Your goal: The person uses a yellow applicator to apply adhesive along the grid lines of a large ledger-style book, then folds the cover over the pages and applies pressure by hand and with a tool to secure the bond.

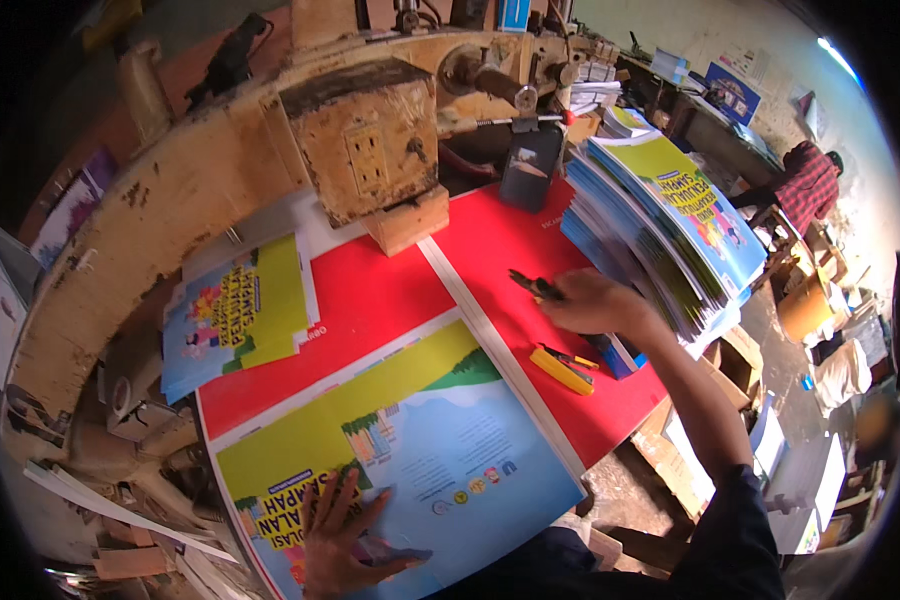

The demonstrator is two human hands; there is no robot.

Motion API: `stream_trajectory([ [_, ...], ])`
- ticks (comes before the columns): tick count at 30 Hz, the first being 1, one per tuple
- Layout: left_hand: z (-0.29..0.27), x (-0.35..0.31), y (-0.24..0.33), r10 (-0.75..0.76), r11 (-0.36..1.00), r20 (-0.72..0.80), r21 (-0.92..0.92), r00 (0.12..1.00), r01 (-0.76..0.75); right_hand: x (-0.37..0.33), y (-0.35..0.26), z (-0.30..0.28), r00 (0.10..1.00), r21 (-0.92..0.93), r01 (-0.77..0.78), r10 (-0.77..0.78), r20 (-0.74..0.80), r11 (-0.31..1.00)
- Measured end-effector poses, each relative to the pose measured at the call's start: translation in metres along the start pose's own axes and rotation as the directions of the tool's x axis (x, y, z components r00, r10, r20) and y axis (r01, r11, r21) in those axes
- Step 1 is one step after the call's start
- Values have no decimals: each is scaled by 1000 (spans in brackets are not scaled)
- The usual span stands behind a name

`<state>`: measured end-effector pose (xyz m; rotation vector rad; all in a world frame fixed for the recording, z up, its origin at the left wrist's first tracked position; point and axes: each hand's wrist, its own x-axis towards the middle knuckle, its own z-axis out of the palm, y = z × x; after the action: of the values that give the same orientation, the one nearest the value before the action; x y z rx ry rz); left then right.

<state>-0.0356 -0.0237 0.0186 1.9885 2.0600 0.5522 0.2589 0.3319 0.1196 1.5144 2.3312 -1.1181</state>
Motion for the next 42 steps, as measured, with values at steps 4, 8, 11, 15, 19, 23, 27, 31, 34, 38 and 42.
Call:
stream_trajectory([
  [4,2,-3,4,-11,1000,-22,-15,1000,11,48,0,53,830,-576,44,-350,-433,816],
  [8,-2,-9,3,-51,999,2,5,999,51,61,-38,34,911,-469,-55,-147,-385,882],
  [11,-2,-5,1,3,1000,5,18,1000,-3,108,6,5,588,-634,-54,-489,-645,771],
  [15,-8,-3,0,7,1000,-3,-2,1000,-7,167,33,-23,484,-769,-76,-651,-585,635],
  [19,-12,3,9,-20,994,25,-107,1000,22,175,53,-38,540,-681,-124,-526,-657,722],
  [23,-14,0,11,-27,998,-1,-51,1000,27,172,39,-18,439,-745,-24,-663,-607,666],
  [27,-14,0,10,-29,999,-19,-44,999,28,161,30,3,539,-771,70,-675,-505,633],
  [31,-9,-3,4,-12,998,-13,-70,1000,11,162,32,2,562,-682,71,-594,-576,728],
  [34,-8,-3,2,-10,998,-1,-62,1000,10,168,31,0,571,-679,39,-574,-587,733],
  [38,-6,-6,-1,-27,996,18,-79,999,28,173,28,-3,603,-663,24,-540,-587,748],
  [42,-4,-5,-4,-13,997,8,-74,1000,14,180,28,-5,579,-672,6,-550,-602,741],
])
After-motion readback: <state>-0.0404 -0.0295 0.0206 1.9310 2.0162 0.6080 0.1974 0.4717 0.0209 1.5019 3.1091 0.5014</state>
